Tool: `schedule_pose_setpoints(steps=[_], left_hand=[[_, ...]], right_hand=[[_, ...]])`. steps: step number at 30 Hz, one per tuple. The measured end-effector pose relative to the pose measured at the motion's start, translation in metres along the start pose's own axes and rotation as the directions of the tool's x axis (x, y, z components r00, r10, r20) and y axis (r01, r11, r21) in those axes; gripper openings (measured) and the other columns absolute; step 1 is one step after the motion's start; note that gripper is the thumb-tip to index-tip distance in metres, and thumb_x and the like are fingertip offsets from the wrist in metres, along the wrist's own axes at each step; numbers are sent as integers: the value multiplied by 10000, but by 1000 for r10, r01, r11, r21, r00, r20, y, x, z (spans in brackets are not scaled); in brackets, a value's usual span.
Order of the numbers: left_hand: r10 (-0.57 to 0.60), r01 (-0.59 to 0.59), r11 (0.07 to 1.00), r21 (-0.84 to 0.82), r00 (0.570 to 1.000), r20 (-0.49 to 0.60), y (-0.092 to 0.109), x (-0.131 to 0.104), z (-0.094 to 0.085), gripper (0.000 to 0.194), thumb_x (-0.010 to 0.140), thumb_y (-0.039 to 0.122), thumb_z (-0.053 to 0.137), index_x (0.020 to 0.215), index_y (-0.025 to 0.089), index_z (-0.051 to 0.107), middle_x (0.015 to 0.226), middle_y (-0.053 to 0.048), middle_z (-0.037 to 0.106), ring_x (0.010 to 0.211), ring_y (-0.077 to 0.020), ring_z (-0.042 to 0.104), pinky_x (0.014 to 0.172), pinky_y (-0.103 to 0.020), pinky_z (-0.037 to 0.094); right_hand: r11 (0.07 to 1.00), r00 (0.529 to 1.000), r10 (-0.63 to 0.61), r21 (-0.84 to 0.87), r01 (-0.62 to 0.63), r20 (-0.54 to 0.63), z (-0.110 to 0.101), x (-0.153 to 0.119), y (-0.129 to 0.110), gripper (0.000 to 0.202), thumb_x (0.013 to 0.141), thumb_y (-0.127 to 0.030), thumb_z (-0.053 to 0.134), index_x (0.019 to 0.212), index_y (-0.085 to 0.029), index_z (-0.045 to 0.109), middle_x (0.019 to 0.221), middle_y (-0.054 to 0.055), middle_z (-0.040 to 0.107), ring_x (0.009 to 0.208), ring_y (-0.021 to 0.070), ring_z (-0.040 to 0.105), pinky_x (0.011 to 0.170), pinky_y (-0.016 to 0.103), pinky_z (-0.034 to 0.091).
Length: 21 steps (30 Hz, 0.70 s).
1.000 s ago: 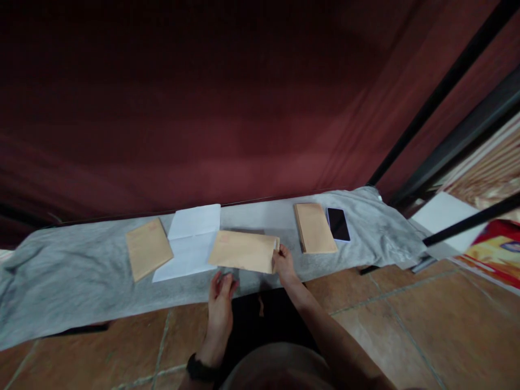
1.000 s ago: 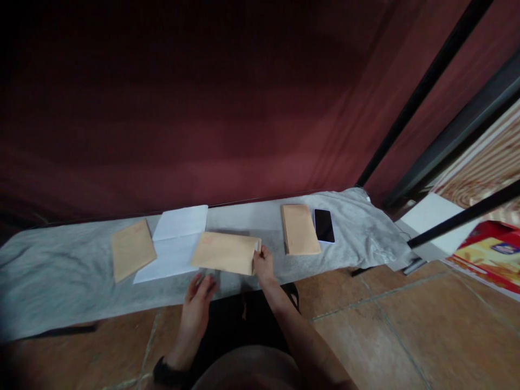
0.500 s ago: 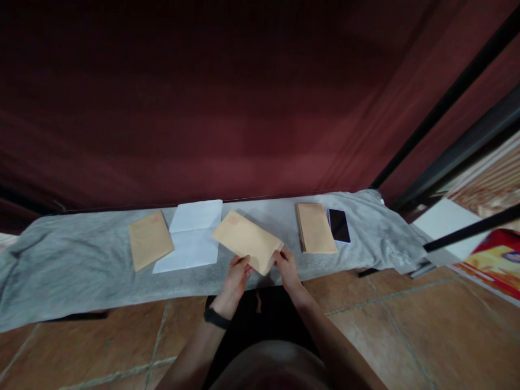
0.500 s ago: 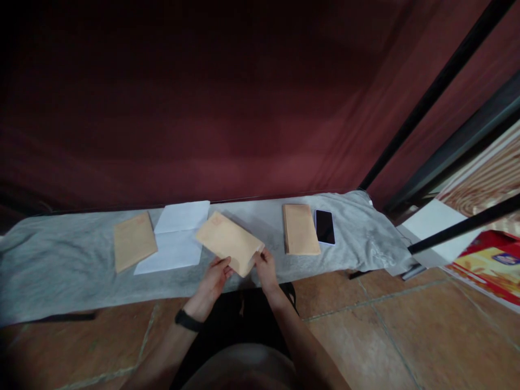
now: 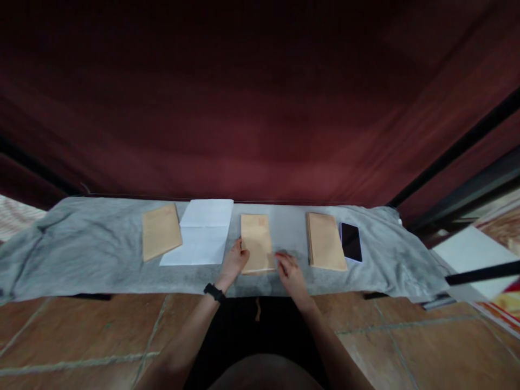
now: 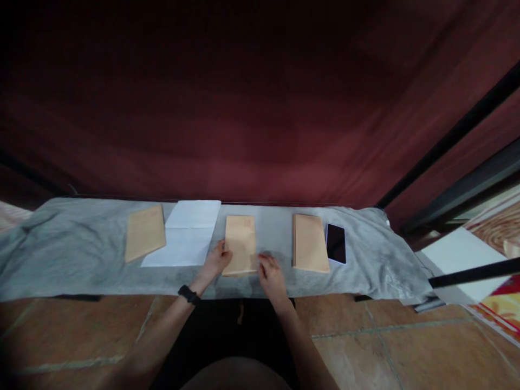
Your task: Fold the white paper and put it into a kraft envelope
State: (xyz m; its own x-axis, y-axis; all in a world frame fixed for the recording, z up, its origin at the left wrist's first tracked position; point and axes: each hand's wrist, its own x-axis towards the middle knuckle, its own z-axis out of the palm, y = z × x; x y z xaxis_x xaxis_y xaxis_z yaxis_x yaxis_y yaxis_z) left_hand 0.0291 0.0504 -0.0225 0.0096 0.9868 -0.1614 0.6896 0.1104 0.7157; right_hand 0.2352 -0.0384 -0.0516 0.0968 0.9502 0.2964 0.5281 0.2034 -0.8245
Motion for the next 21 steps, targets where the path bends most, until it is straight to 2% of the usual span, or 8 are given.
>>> schedule_pose_setpoints(steps=[2,4,7,10,13,15,18,21], left_hand=[[40,-28,991,129,995,-90,0,-4,4,443,831,108,502,1273,129,530,1092,-155,680,1046,-286,653,939,-429,483],[186,-134,950,284,969,-165,3,-4,11,445,868,145,489,1312,119,518,1246,-196,623,1181,-309,588,1025,-469,433],[440,-360,842,401,889,-127,12,12,25,478,944,238,442,1411,140,462,1485,-174,478,1393,-296,419,1154,-473,317],[521,-492,819,295,853,-27,24,43,38,528,969,288,402,1484,170,398,1592,-120,364,1495,-258,267,1230,-468,158],[509,-511,850,124,859,55,31,73,44,549,929,306,460,1462,176,445,1575,-116,397,1500,-247,264,1243,-452,101],[514,-516,856,20,855,70,32,83,46,542,906,309,486,1435,192,483,1554,-101,435,1496,-233,277,1247,-434,91],[537,-531,843,-84,839,83,27,81,46,515,892,322,507,1395,213,528,1545,-84,451,1487,-211,300,1249,-403,90],[569,-556,821,-130,812,126,20,65,45,490,889,337,534,1364,221,558,1542,-77,456,1477,-199,320,1249,-376,90]], right_hand=[[973,984,-132,-175,152,120,2,2,-2,329,934,-172,492,1186,-266,681,1258,47,686,1204,212,585,1047,399,431],[934,968,-178,-280,223,175,4,3,-3,337,947,-164,504,1216,-282,667,1294,33,672,1225,208,571,1055,399,412],[912,964,-186,-333,242,192,6,2,-3,328,962,-179,506,1235,-279,657,1313,32,663,1232,210,564,1049,396,400],[911,964,-183,-336,240,194,6,2,-1,312,977,-213,492,1235,-274,658,1305,40,666,1215,213,573,1030,391,407],[909,963,-188,-337,246,194,5,2,-3,320,995,-228,458,1243,-278,653,1296,46,668,1198,214,585,1013,387,413],[908,960,-197,-333,256,199,5,2,-5,330,1001,-228,438,1248,-282,649,1293,51,667,1205,218,583,1007,386,415],[909,960,-196,-331,254,199,5,2,-6,332,997,-229,438,1254,-276,644,1289,57,666,1210,226,580,1016,398,410],[916,965,-174,-327,232,198,7,1,-4,331,988,-234,444,1249,-269,645,1291,60,665,1192,235,583,1037,421,395]])
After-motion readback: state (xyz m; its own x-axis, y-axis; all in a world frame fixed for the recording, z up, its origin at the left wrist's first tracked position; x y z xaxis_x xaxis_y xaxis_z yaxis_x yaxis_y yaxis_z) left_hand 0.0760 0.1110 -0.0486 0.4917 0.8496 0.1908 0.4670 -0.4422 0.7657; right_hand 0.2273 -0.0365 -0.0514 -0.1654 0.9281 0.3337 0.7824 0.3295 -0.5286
